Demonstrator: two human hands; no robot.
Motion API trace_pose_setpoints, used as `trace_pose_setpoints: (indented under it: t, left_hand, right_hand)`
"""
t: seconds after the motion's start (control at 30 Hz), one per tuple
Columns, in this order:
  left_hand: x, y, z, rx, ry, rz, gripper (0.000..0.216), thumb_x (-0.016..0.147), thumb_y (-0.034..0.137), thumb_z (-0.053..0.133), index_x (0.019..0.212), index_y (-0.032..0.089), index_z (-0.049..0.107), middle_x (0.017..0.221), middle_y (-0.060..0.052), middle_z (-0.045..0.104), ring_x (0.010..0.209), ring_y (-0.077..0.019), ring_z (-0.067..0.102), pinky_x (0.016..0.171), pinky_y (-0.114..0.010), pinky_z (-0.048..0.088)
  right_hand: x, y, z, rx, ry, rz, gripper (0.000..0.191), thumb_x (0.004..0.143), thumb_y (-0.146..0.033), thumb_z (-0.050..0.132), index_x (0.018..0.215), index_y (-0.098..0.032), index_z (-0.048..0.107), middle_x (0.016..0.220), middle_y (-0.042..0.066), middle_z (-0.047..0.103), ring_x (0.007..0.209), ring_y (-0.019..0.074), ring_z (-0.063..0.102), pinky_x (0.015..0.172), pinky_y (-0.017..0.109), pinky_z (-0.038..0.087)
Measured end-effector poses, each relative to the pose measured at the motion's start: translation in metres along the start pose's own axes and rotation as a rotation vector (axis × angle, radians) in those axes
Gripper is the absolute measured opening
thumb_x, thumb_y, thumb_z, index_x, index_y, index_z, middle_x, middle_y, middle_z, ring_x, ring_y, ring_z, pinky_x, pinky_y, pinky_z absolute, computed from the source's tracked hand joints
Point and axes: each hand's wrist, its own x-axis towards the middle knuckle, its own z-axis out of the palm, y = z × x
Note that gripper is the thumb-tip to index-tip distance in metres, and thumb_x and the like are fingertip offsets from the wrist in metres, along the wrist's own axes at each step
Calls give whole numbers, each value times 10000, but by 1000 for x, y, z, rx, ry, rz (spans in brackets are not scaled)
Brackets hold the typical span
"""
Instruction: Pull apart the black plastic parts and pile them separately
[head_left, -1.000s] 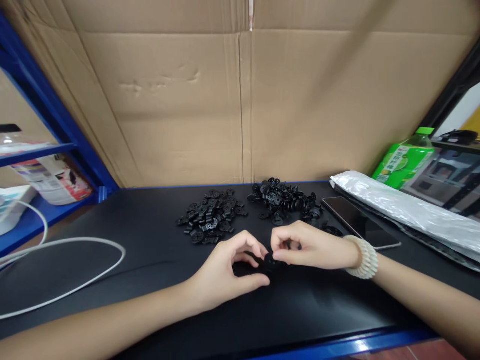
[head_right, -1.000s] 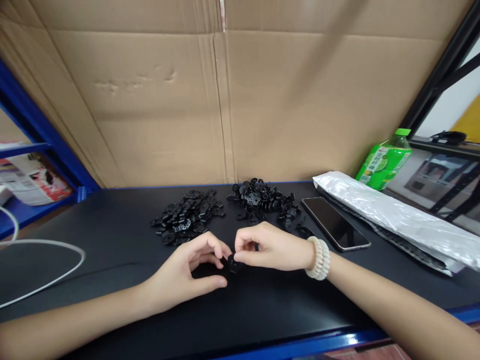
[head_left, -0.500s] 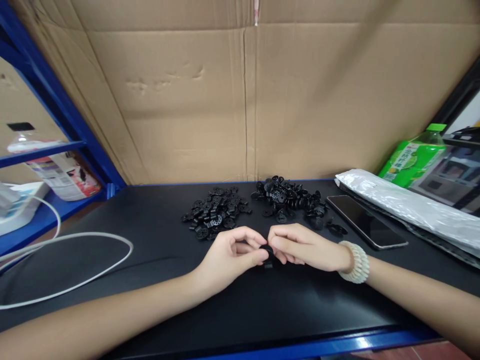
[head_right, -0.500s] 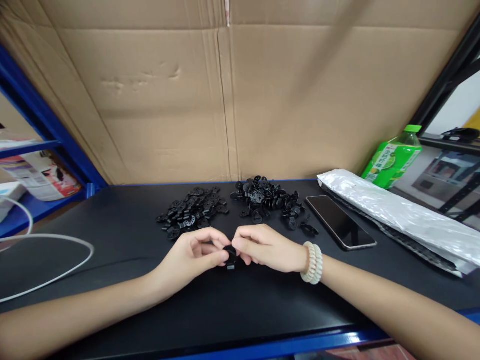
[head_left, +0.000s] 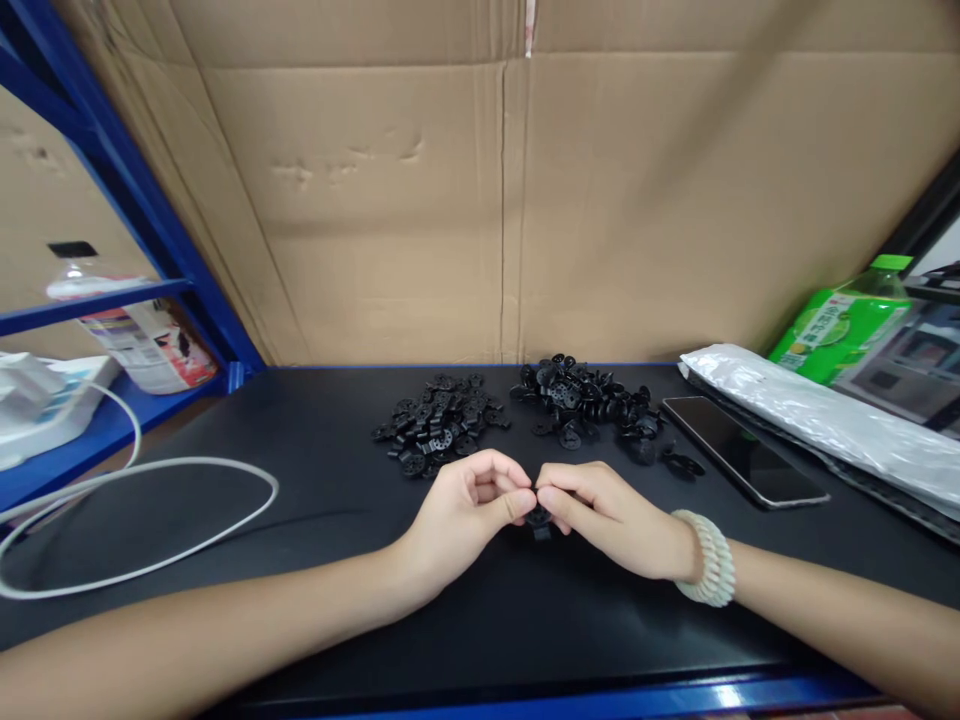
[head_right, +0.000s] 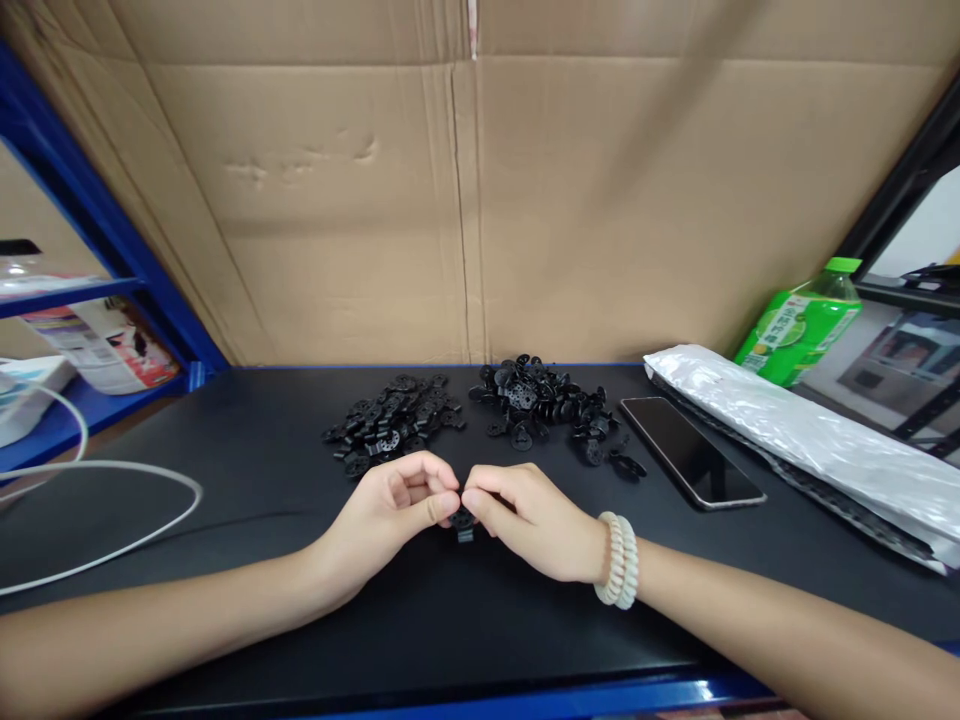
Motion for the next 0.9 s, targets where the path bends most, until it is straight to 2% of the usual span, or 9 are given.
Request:
trace_pose_setpoints:
  t: [0.17, 0.3, 0.37, 0.47, 0.53, 0.63, 0.7, 0.77, 0.9]
  left_hand:
    - [-2, 0, 1, 9, 1, 15, 193, 714, 235, 745, 740, 135, 582, 596, 40, 592, 580, -91, 559, 620, -225, 461]
    - [-3, 4, 1, 43, -7, 39, 175, 732, 248, 725, 782, 133, 603, 622, 24, 610, 600, -106, 581, 617, -233, 472]
    - [0, 11, -5, 104, -2, 90, 163, 746, 251, 704, 825, 134, 624, 649, 10, 627, 619, -119, 595, 612, -239, 482]
    - [13, 29, -29, 292, 105, 229, 159, 765, 247, 669, 879, 137, 656, 756, -27, 673, 672, -138, 616, 635, -253, 505]
    - [27, 42, -54, 478, 248, 310, 158, 772, 244, 652, 891, 142, 675, 825, -46, 699, 706, -153, 634, 681, -281, 523]
    - [48, 52, -91, 569, 360, 321, 110, 733, 192, 675, 825, 133, 692, 838, -59, 719, 799, -182, 652, 840, -346, 506]
    - [57, 51, -109, 598, 409, 311, 93, 729, 178, 671, 807, 128, 686, 826, -67, 730, 797, -188, 662, 868, -375, 502]
    - [63, 44, -118, 624, 429, 299, 86, 729, 173, 666, 800, 128, 684, 813, -73, 738, 776, -188, 671, 850, -379, 513]
    - [67, 32, -121, 675, 433, 295, 87, 732, 177, 660, 801, 138, 694, 819, -75, 745, 771, -183, 679, 825, -352, 521]
  right_hand:
    - [0, -2, 3, -26, 18, 2, 371, 991, -369, 364, 709, -175, 506, 610, -37, 449, 559, 102, 413, 553, 226, 328]
    - [-1, 1, 3, 67, 28, 19, 420, 988, -419, 360, 662, -177, 472, 621, -25, 471, 584, 110, 439, 579, 233, 347]
    - [-2, 4, 0, 132, 38, 43, 414, 988, -435, 351, 699, -177, 496, 621, -23, 484, 587, 112, 444, 582, 234, 352]
    - [-3, 9, -5, 186, 53, 109, 373, 987, -444, 356, 807, -176, 542, 620, -27, 486, 566, 107, 417, 536, 226, 323]
    - [-3, 11, -7, 205, 61, 144, 372, 984, -449, 361, 808, -177, 543, 622, -25, 479, 563, 106, 400, 510, 223, 299]
    - [-4, 13, -9, 237, 51, 177, 386, 979, -464, 361, 792, -177, 538, 615, -24, 465, 557, 109, 379, 488, 224, 273]
    - [-4, 14, -8, 244, 32, 189, 404, 975, -479, 357, 779, -176, 539, 609, -22, 462, 546, 110, 368, 480, 227, 263]
    - [-4, 14, -7, 238, 19, 198, 423, 971, -493, 351, 767, -175, 543, 604, -20, 463, 538, 111, 364, 480, 230, 262]
    - [-3, 14, -6, 223, 10, 197, 444, 968, -505, 349, 758, -171, 553, 607, -14, 469, 539, 114, 367, 488, 238, 266]
